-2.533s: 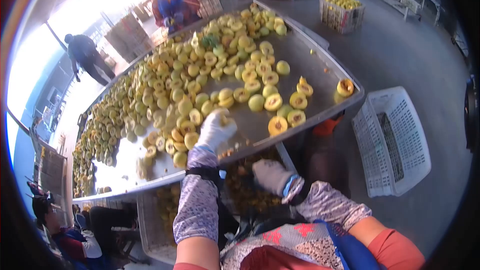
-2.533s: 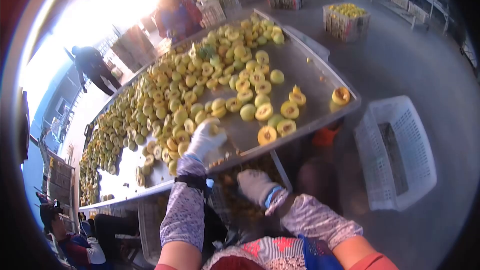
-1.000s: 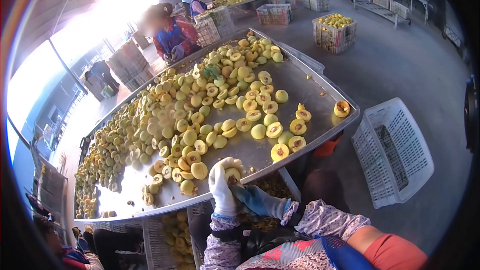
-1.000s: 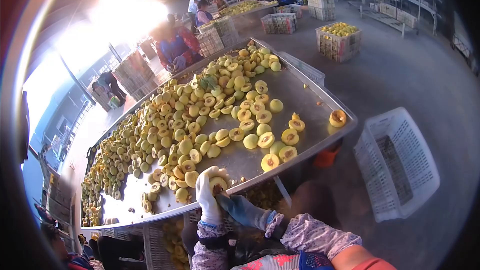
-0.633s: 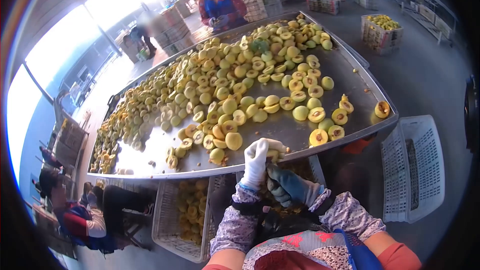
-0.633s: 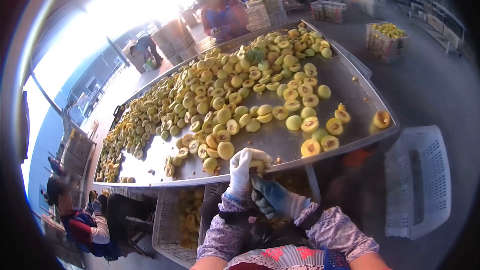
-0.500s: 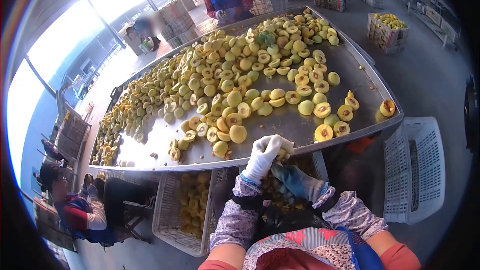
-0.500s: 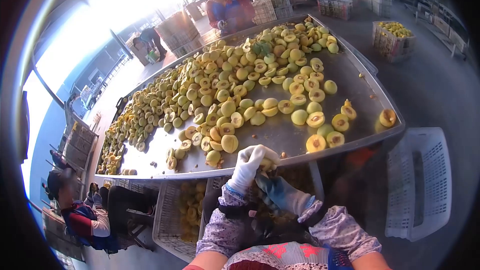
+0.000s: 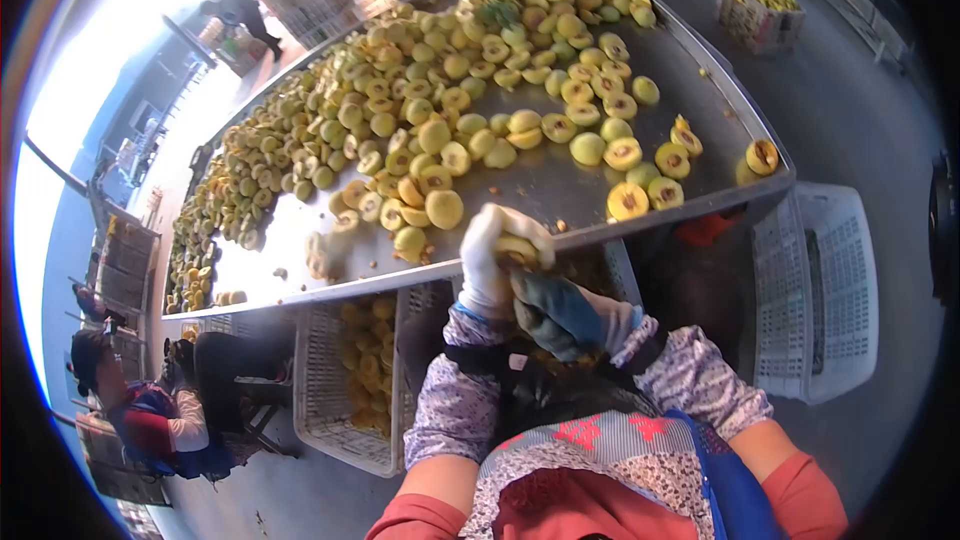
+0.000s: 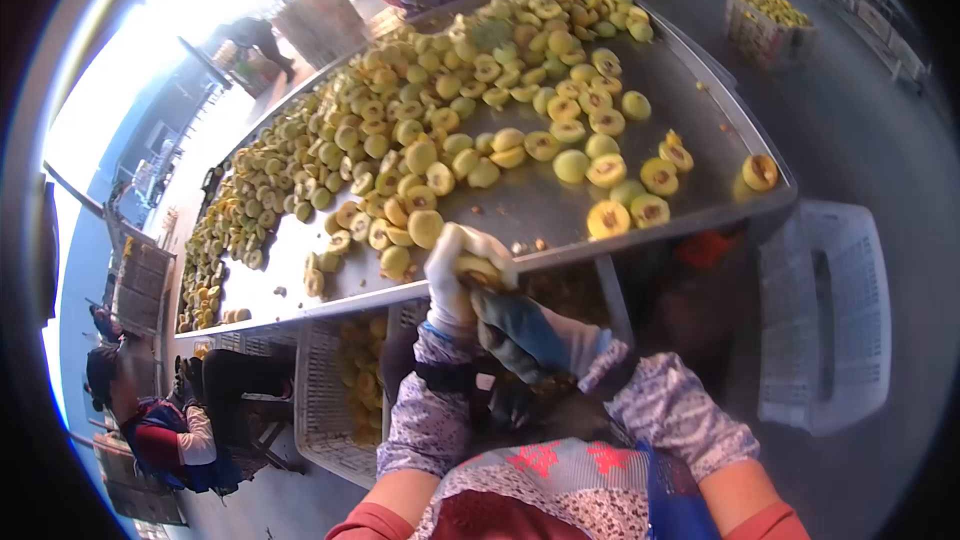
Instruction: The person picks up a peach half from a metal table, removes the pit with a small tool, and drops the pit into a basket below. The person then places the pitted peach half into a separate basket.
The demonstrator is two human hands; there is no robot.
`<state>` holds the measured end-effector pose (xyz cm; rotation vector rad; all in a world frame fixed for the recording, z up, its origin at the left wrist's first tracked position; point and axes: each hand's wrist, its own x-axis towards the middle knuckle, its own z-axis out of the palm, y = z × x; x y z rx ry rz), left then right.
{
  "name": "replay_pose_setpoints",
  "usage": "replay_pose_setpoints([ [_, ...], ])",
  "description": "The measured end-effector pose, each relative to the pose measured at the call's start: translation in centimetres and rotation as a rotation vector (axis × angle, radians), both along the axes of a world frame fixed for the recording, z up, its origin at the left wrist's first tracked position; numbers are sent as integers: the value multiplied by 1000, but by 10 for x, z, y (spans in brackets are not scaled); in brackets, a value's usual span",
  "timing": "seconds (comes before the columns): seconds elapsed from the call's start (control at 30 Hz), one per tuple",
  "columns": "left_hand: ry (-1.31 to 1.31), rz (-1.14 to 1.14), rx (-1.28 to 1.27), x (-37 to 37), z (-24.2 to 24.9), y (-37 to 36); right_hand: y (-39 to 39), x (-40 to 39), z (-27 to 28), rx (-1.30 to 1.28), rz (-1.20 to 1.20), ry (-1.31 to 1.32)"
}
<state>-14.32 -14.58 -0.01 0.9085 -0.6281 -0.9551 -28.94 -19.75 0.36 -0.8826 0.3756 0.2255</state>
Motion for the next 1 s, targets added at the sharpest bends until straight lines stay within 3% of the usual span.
replay_pose_setpoints([
  [0.13,307,118,-73,-6,-7,-3,7,14,-19,-434,-139,-104],
  [0.17,352,128,-117,-3,-8,-1,10,16,-31,-426,-142,-93],
  [0.23,391,111,-154,0,-7,1,14,22,-40,-831,-330,-451],
  [0.3,257,198,-89,1,-5,4,11,15,-39,-721,-246,-417],
  [0.4,300,253,-142,23,-2,11,10,9,-39,-794,-52,-192],
  [0.47,213,386,-81,33,10,25,2,3,-39,-1000,144,31],
  [0.6,-60,622,59,56,19,81,-3,2,-47,-1074,-20,18],
  [0.63,-951,855,224,68,6,101,-2,1,-42,-1069,-21,15],
  [0.67,-249,790,191,81,18,116,-1,0,-36,-1104,2,43],
  [0.77,-969,981,1103,124,10,150,4,5,-30,-1166,19,48],
  [0.8,-973,982,1103,124,12,144,5,7,-29,-1199,19,26],
  [0.87,-1053,911,768,119,22,109,4,10,-28,-1196,-16,23],
  [0.97,-1108,457,496,109,28,27,1,12,-21,-1189,-68,71],
  [1.0,-1103,332,558,96,35,-3,-1,13,-19,-1179,-92,117],
])
